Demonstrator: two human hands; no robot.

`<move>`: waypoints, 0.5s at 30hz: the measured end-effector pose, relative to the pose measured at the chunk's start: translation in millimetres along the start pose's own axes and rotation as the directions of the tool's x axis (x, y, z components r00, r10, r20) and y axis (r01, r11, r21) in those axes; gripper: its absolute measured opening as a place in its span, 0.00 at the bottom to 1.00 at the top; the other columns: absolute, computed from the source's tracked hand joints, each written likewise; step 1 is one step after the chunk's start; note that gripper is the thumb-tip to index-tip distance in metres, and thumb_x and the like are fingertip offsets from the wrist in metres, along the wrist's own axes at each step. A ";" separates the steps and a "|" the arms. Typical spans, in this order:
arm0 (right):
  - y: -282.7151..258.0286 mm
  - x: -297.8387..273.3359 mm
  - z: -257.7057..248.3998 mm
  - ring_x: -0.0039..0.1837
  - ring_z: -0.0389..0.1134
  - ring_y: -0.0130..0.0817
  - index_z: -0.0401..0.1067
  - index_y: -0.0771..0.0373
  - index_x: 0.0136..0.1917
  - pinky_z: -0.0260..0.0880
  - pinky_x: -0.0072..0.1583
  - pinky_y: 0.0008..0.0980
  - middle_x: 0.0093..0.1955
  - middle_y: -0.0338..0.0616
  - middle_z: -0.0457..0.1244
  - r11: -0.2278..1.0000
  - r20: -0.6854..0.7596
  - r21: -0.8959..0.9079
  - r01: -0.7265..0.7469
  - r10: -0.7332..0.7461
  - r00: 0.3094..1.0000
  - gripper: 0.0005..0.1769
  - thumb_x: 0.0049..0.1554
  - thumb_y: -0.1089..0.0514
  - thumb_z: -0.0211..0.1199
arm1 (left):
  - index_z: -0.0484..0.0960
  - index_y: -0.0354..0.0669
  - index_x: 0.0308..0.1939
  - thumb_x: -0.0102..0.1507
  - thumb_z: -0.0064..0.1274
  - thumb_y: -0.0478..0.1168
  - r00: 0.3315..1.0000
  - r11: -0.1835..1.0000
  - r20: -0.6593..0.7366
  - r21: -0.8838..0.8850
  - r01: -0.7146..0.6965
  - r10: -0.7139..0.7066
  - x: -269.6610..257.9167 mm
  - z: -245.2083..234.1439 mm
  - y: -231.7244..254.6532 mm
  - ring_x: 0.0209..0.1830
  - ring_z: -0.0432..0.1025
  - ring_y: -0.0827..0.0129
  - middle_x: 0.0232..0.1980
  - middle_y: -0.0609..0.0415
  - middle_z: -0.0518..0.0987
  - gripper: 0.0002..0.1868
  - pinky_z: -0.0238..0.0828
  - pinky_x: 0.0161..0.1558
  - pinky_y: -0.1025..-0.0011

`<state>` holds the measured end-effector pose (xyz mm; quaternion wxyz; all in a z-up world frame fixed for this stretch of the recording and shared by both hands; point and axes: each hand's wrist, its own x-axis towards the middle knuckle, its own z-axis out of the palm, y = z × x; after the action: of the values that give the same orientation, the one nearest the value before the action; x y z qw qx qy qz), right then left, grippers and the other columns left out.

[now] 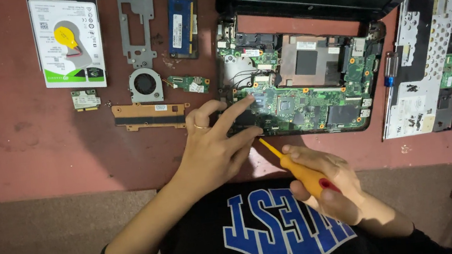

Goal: Disassembling a laptop and manipulating its internal components using a screwdriver

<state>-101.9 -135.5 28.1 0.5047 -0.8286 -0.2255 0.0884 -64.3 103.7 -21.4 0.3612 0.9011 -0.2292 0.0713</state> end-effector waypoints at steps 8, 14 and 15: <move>-0.3 1.7 5.0 0.60 0.72 0.46 0.64 0.70 0.59 0.78 0.57 0.33 0.59 0.58 0.65 0.984 0.012 -0.169 0.063 -0.062 0.998 0.23 0.58 0.51 0.54 | 0.84 0.59 0.42 0.63 0.57 0.40 1.000 1.000 -0.001 -0.018 -0.004 0.004 1.0 -2.6 0.5 0.59 0.60 0.52 0.67 0.58 0.66 0.06 0.56 0.47 0.54; -11.6 25.9 7.2 0.54 0.72 0.56 0.53 0.63 0.63 0.83 0.53 0.46 0.55 0.64 0.61 0.809 0.044 -0.331 0.486 -0.501 0.864 0.27 0.59 0.60 0.65 | 0.84 0.58 0.42 0.63 0.57 0.41 1.000 1.000 -0.006 -0.018 0.000 0.000 0.6 -1.4 0.7 0.60 0.59 0.52 0.67 0.59 0.67 0.06 0.56 0.47 0.54; -14.8 30.7 7.2 0.51 0.73 0.56 0.50 0.65 0.63 0.83 0.51 0.47 0.52 0.69 0.61 0.738 0.035 -0.407 0.538 -0.576 0.817 0.32 0.56 0.62 0.70 | 0.84 0.59 0.42 0.63 0.57 0.41 1.000 1.000 -0.001 -0.019 0.004 -0.004 0.4 -1.2 0.7 0.60 0.59 0.52 0.68 0.59 0.67 0.06 0.55 0.47 0.54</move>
<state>-81.7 -109.9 40.1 0.3381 -0.8111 -0.4522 -0.1529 -64.2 103.9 -19.9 0.3702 0.8979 -0.2277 0.0690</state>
